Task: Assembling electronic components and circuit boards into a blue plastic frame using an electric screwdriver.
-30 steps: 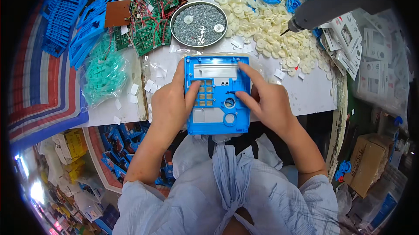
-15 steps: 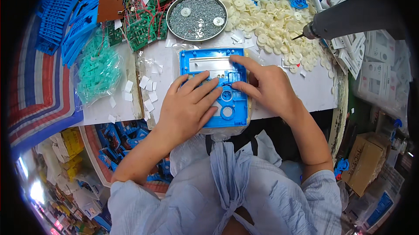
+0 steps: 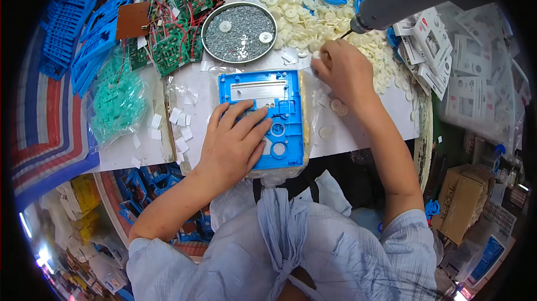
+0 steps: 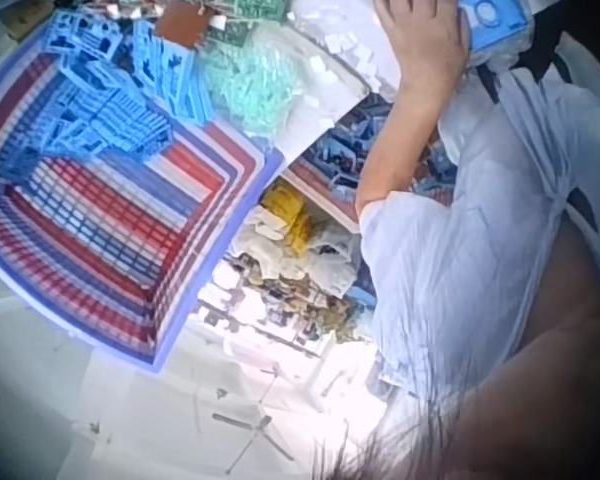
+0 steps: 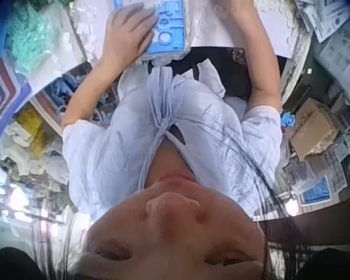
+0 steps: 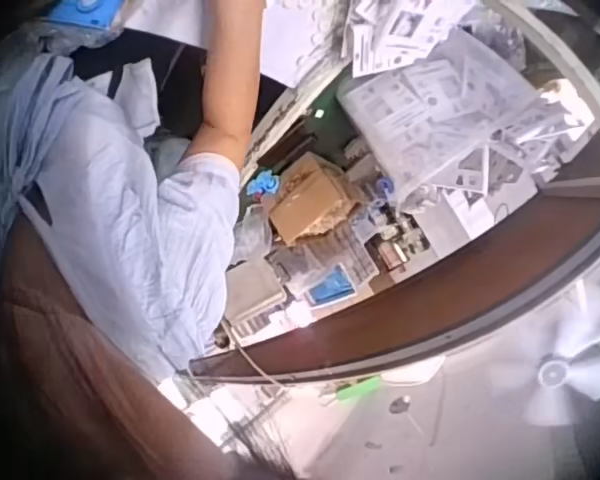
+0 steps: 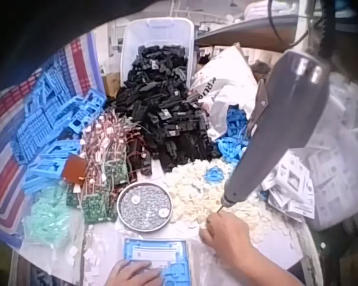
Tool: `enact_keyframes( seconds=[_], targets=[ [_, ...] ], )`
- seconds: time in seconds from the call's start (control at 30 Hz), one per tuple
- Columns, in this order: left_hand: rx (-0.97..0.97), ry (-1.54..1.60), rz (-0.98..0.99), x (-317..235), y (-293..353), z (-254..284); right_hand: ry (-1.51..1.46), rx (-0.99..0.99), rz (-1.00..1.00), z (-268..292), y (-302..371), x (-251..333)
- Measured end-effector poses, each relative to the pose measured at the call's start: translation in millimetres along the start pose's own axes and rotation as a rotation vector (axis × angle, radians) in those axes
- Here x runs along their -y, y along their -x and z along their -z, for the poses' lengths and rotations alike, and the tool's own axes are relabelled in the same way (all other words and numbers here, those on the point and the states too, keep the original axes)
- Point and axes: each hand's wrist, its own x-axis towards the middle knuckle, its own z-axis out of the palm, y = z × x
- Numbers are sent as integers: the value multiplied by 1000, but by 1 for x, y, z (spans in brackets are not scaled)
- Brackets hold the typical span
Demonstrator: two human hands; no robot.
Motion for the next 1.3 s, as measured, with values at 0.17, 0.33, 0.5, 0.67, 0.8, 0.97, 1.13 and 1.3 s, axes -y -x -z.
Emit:
enact_keyframes(
  seconds=[0.17, 0.33, 0.5, 0.67, 0.8, 0.97, 1.13, 1.3],
  targets=[
    [-107, 211, 23, 10, -8, 16, -64, -143, 118, -8, 2, -8],
    [18, 976, 651, 15, -27, 39, -457, -85, 455, 19, 32, 31],
    [373, 1498, 717, 21, -47, 25, -463, -184, 756, 27, 40, 53],
    [406, 1776, 740, 25, -44, 30, -586, -237, 788, 18, 31, 56],
    [41, 1493, 637, 17, -38, 26, -1028, 35, 90, 32, 43, 78],
    [-217, 968, 362, 0, -26, 6, -1169, 183, -186, 25, 52, 87],
    [2, 102, -137, 18, -10, 11, -835, 203, -173, 39, 61, 70],
    [74, 63, -64, 12, 2, 9, -427, 244, 60, 41, 74, 79]
  ],
)
